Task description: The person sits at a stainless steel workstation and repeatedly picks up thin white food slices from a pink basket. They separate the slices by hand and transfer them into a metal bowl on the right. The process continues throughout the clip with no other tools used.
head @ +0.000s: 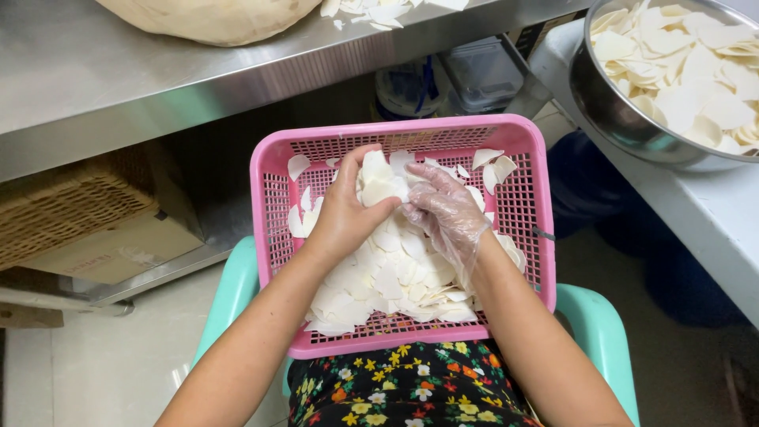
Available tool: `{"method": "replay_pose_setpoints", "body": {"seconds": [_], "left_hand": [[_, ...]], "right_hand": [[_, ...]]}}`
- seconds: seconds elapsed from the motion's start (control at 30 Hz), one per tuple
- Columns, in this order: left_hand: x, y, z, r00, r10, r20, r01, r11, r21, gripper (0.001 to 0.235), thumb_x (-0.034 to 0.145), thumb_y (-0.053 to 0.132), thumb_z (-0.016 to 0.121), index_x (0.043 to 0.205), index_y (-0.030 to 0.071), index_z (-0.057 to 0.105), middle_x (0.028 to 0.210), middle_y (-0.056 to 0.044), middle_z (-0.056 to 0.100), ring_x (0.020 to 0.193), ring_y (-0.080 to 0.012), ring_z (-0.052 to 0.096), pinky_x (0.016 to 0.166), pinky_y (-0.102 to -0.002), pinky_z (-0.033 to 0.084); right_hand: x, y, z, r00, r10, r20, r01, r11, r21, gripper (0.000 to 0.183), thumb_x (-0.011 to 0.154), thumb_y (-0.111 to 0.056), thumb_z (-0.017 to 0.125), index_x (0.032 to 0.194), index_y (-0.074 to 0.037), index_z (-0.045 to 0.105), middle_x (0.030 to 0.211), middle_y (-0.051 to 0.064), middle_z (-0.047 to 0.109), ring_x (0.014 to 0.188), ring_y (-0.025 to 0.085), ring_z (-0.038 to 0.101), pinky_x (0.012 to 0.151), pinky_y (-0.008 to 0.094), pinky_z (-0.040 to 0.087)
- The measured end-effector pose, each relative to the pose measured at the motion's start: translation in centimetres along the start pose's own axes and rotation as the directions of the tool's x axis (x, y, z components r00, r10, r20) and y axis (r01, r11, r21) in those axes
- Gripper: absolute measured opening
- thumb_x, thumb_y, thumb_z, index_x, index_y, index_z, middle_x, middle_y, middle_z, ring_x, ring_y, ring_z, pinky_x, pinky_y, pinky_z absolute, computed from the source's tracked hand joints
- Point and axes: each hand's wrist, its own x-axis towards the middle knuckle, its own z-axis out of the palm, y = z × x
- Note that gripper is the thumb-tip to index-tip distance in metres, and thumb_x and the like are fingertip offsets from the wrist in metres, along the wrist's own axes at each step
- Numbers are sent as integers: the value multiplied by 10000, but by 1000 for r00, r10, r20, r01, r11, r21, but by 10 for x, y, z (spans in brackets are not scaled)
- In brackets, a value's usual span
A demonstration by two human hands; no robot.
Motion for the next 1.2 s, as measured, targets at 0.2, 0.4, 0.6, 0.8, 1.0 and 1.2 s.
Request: {"method": "replay_pose_setpoints", "body": {"seconds": [0.2, 0.4, 0.6, 0.8, 1.0, 1.2], "left_hand": [[2, 6, 0, 997, 60, 55, -65, 993, 100, 809, 787, 33, 776, 1497, 209, 431, 1435, -189, 593, 1359, -423, 517, 1139, -534, 415], [3, -5, -1, 985, 152, 76, -163, 972, 170, 804, 807, 4, 759, 1511, 195, 422, 1442, -159, 588, 1361, -398, 521, 1134, -531, 419], [6, 11, -9, 997, 2, -71, 5, 995, 97, 763, 830, 6, 741, 1501, 177, 421, 1447, -245, 562, 1361, -474, 494, 1119, -561, 431], [14, 16, -18, 964, -124, -234, 119, 992, -36, 733, 839, 5, 738, 1484, 189, 442, 1427, -248, 571, 1353, -449, 514, 1110, -546, 453], [16, 9, -22, 962, -78, -263, 50, 993, -111, 672, 840, 108, 709, 1450, 161, 434, 1367, -101, 556, 1170, -198, 610, 991, -310, 523], [27, -14, -26, 939, 31, -341, -58, 996, -71, 689, 791, 99, 741, 1425, 110, 471, 1284, -118, 600, 1083, -207, 626, 915, -311, 531]], "right_hand": [[7, 5, -8, 1000, 25, 7, -25, 1000, -6, 512, 843, 128, 611, 1329, -33, 599, 721, 70, 546, 619, 173, 604, 539, 225, 495], [1, -8, -6, 997, 76, 10, -76, 996, 54, 494, 844, 112, 610, 1321, -18, 615, 732, 54, 563, 619, 162, 617, 520, 207, 495], [10, -7, -12, 1000, 16, -23, -17, 998, -66, 459, 858, 87, 601, 1298, -41, 627, 747, 47, 542, 648, 153, 612, 549, 192, 494], [11, -93, 36, 957, -70, 282, 247, 705, -664, 401, 808, -24, 717, 1208, -51, 703, 788, 33, 646, 719, 142, 669, 657, 279, 588], [61, -179, 119, 936, -285, 208, 333, 513, -792, 359, 811, -107, 767, 1154, -157, 673, 753, -61, 638, 644, 55, 628, 711, 192, 569], [92, -200, 126, 930, -355, -97, 44, 368, -929, 314, 905, -329, 678, 1210, -255, 690, 1193, -67, 726, 1067, 98, 681, 936, 289, 499]]}}
